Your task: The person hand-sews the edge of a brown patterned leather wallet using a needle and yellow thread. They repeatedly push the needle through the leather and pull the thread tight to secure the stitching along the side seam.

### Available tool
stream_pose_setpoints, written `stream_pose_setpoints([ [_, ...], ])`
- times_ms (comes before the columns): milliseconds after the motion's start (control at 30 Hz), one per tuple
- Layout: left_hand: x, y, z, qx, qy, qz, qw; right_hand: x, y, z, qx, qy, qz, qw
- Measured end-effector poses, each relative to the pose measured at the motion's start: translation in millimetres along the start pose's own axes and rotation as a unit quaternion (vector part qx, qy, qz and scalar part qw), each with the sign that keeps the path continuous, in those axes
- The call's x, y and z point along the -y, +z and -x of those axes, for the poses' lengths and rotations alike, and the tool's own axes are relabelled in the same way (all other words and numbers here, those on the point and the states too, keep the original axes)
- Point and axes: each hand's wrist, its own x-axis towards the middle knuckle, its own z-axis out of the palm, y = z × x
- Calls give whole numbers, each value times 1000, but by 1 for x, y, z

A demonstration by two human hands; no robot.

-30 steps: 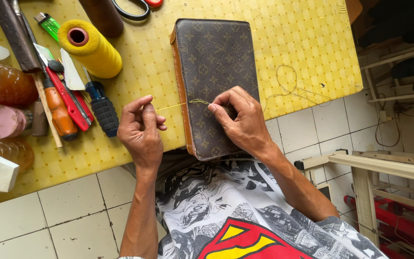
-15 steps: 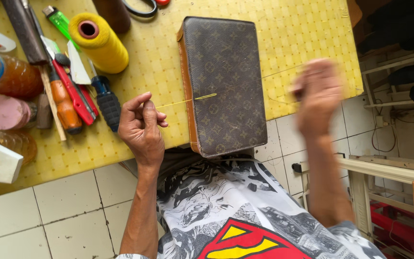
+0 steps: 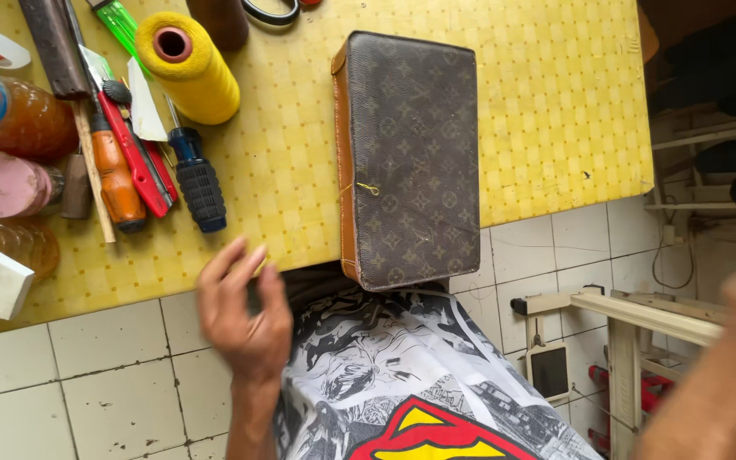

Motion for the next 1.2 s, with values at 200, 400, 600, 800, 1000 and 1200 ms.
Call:
stream_pose_setpoints([
  [200,-22,51,-52,149,103,63,981,154,140,89,214,-299,-65,928],
  [400,-20,40,-67,207,69,127,967,212,179,108,322,-363,-61,872],
  [600,-27,40,-64,231,-163,481,829,218,177,106,403,-333,-47,851],
  [800,-14,50,-73,170,-187,526,812,237,157,99,486,-266,-41,831],
  [1000,-18,35,-82,185,40,184,965,219,175,87,456,-316,-6,832],
  [1200,10,50,-75,146,149,59,976,223,192,88,383,-319,-179,848],
])
